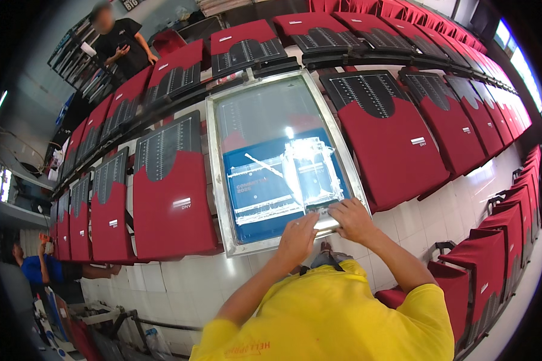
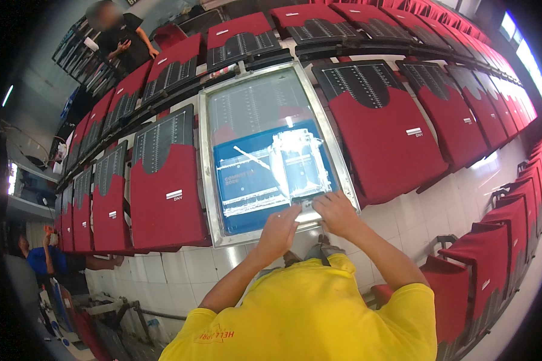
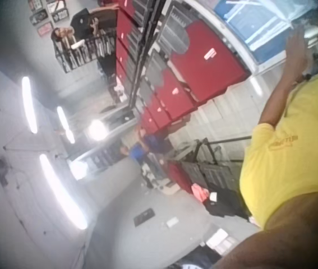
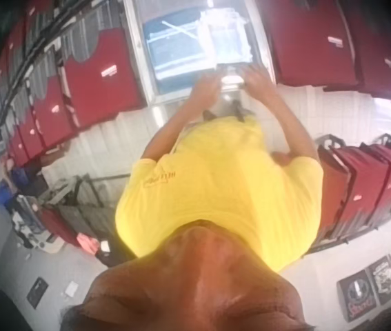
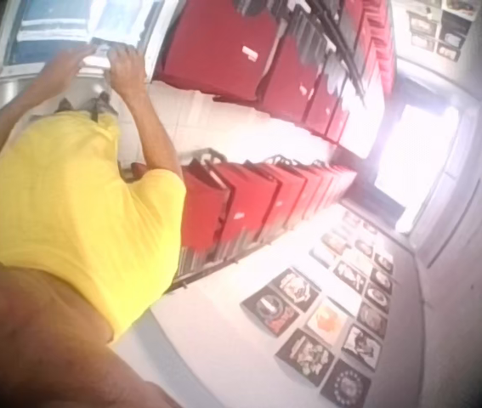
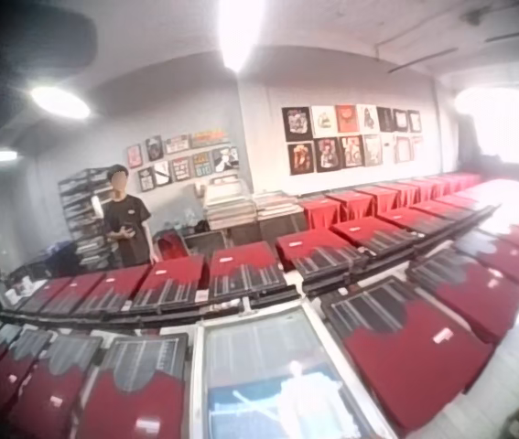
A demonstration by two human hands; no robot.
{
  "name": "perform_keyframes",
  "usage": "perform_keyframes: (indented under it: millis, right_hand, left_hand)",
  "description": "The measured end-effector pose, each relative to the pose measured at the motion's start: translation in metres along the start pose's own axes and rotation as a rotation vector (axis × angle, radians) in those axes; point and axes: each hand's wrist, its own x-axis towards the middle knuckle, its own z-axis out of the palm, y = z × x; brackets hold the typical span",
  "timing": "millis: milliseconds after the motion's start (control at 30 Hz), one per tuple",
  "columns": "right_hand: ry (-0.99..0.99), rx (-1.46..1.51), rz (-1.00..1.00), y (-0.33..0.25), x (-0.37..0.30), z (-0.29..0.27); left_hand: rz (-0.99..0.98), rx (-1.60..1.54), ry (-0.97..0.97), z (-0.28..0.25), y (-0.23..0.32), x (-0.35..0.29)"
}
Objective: The person is screen printing designs onto red t-shirts by hand using a squeegee. They apply white ink through a mesh screen onto shirts mounted on individual boards, then lift the frame and move it to the next board in a row.
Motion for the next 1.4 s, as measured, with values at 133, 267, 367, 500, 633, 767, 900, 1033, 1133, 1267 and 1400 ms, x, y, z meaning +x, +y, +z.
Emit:
perform_keyframes:
  millis: [133, 267, 367, 500, 633, 767, 900, 1033, 1133, 1267, 1400]
  right_hand:
    - [0.107, -0.031, -0.040, 0.008, -0.007, 0.027]
    - [0.160, -0.046, -0.026, 0.043, 0.036, 0.039]
    - [0.158, -0.075, 0.016, 0.080, 0.086, 0.046]
    - [0.108, -0.061, -0.011, 0.118, 0.152, 0.033]
    - [0.135, -0.065, -0.069, 0.106, 0.140, 0.007]
    - [0.169, -0.001, -0.091, 0.063, 0.059, 0.003]
    - [0.127, -0.010, -0.132, 0.031, 0.001, 0.025]
    - [0.090, -0.029, -0.175, 0.017, -0.022, 0.022]
    - [0.028, 0.045, -0.166, 0.013, -0.032, 0.028]
    - [0.012, 0.226, -0.128, 0.013, -0.032, 0.016]
    - [0.260, 0.297, 0.215, 0.039, -0.028, 0.024]
  left_hand:
    - [0.002, 0.095, 0.027, 0.018, -0.004, -0.007]
    - [-0.023, 0.191, 0.114, 0.018, -0.038, 0.032]
    - [-0.043, 0.206, 0.175, 0.005, -0.069, 0.082]
    - [-0.103, 0.032, 0.228, -0.033, -0.089, 0.146]
    - [-0.141, 0.103, 0.189, -0.046, -0.067, 0.142]
    - [-0.060, 0.165, 0.186, -0.012, -0.008, 0.059]
    - [-0.137, 0.244, 0.127, 0.024, 0.018, 0.003]
    - [-0.148, 0.205, 0.090, 0.051, 0.013, -0.028]
    - [-0.121, 0.306, 0.022, 0.056, 0.007, -0.037]
    - [-0.101, 0.263, 0.024, 0.049, -0.001, -0.039]
    - [-0.273, 0.327, 0.236, 0.001, -0.028, -0.042]
